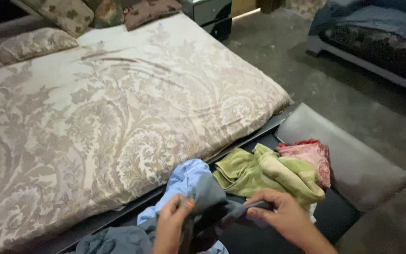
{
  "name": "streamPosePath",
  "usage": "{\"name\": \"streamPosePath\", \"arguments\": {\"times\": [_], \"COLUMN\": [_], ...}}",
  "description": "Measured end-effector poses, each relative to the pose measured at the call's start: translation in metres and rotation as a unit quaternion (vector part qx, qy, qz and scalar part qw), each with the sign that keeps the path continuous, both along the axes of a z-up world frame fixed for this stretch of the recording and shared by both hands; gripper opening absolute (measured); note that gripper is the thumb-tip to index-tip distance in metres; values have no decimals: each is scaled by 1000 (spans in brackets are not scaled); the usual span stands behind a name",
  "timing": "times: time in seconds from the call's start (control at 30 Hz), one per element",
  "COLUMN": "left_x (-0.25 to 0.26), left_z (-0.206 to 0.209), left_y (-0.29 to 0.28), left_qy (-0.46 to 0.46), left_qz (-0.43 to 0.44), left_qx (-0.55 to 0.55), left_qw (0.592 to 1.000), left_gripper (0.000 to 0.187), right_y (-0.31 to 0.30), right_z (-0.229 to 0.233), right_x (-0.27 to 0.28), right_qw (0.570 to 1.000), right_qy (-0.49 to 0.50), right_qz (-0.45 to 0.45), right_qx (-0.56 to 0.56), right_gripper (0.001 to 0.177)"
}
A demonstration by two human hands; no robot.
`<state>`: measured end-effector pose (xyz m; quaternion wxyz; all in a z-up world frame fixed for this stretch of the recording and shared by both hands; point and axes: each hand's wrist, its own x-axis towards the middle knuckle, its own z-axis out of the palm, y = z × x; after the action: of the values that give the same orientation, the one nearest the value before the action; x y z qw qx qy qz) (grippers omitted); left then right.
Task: The person places a pillow on a bed, puts a book on a side table, then folds a gray garment and a green towel before placing them on a surface.
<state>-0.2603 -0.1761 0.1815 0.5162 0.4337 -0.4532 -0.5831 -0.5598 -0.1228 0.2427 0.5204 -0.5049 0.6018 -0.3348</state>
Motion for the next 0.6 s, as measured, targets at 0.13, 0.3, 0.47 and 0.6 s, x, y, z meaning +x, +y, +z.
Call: {"name": "streamPosePath", "arguments": {"times": [0.13, 0.3, 0.47, 0.6], "left_x": [-12, -14, -21, -21], "left_z": [5, 12, 50, 73], "left_y": [21, 31, 36, 39], "left_qy": [-27, -102, 29, 59], "left_qz": [-3, 13, -44, -147], "left_qx": [89, 55, 49, -44], "left_qw": [996, 993, 997, 986], "left_gripper": [16, 26, 29, 28], "right_y": [4, 14, 16, 3], "right_z": [10, 34, 61, 73], "right_x": [28, 47, 48, 48], "right_qw": [979, 984, 983, 961], "right_qy": [-42, -146, -65, -72], "right_qz": [72, 73, 113, 201], "right_qx": [-187, -67, -131, -177], "right_gripper": [16, 16, 13, 13]}}
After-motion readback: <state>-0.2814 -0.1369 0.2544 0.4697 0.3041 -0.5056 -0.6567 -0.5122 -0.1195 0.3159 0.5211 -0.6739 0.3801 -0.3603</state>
